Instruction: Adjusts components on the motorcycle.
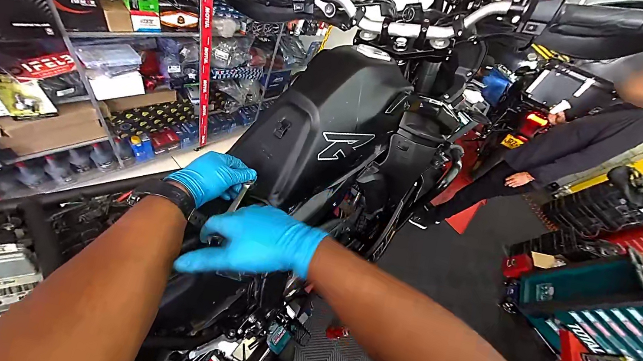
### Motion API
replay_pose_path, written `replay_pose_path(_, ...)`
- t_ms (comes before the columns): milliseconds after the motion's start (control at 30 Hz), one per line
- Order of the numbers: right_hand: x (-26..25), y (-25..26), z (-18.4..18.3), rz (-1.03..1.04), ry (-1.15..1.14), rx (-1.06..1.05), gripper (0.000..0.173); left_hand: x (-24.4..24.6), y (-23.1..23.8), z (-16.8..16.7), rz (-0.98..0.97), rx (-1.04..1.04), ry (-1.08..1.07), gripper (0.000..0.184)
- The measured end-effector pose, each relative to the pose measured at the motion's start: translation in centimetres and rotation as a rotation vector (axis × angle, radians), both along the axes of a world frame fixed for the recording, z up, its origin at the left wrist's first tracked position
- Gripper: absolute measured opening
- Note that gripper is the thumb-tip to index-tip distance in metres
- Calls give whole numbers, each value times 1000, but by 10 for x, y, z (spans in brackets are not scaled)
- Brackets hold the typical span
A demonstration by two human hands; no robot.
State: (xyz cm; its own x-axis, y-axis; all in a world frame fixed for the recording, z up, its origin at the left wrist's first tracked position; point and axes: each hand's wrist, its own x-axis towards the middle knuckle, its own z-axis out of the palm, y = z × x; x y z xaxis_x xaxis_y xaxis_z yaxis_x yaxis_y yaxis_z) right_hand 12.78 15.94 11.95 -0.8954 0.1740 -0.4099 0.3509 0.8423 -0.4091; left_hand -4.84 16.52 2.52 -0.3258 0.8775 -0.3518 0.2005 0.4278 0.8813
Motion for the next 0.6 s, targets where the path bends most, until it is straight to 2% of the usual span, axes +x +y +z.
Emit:
replay_pose_path(33,7,18,3,-26,5,-58,51,-1,-1,1,-2,3,3,27)
replay_pose_path(67,20,40,8,-67,-34,-28,49,0,-2,1,1,0,-8,27)
replay_pose_path(133,35,78,17,-120,-215,216,59,0,-1,3,24,-4,-50,26)
replay_pose_path(167,37,79,15,-126,-228,302,62,1,0,2,24,-11,-59,26)
replay_pose_path(233,26,37,8,-84,-119,366,60,1,3,0,21,-5,-54,25)
replay_pose_path(300,7,-8,-2,-25,-20,219,58,-2,3,-1,7,4,-23,25)
replay_pose_path(367,5,0,-4,3,28,36,49,-1,1,0,1,2,5,26)
replay_pose_path(400,11,19,-1,4,24,21,41,-1,0,2,6,0,7,26)
replay_pose_path(433,21,41,4,-10,-29,91,37,0,-1,2,13,0,-3,26)
replay_pose_path(500,34,72,11,-49,-192,346,41,0,0,2,26,-2,-24,26)
replay_pose_path(533,34,66,12,-57,-206,416,46,1,1,2,26,-7,-26,26)
replay_pose_path(600,19,21,9,-35,-123,397,53,1,3,2,27,-11,-10,26)
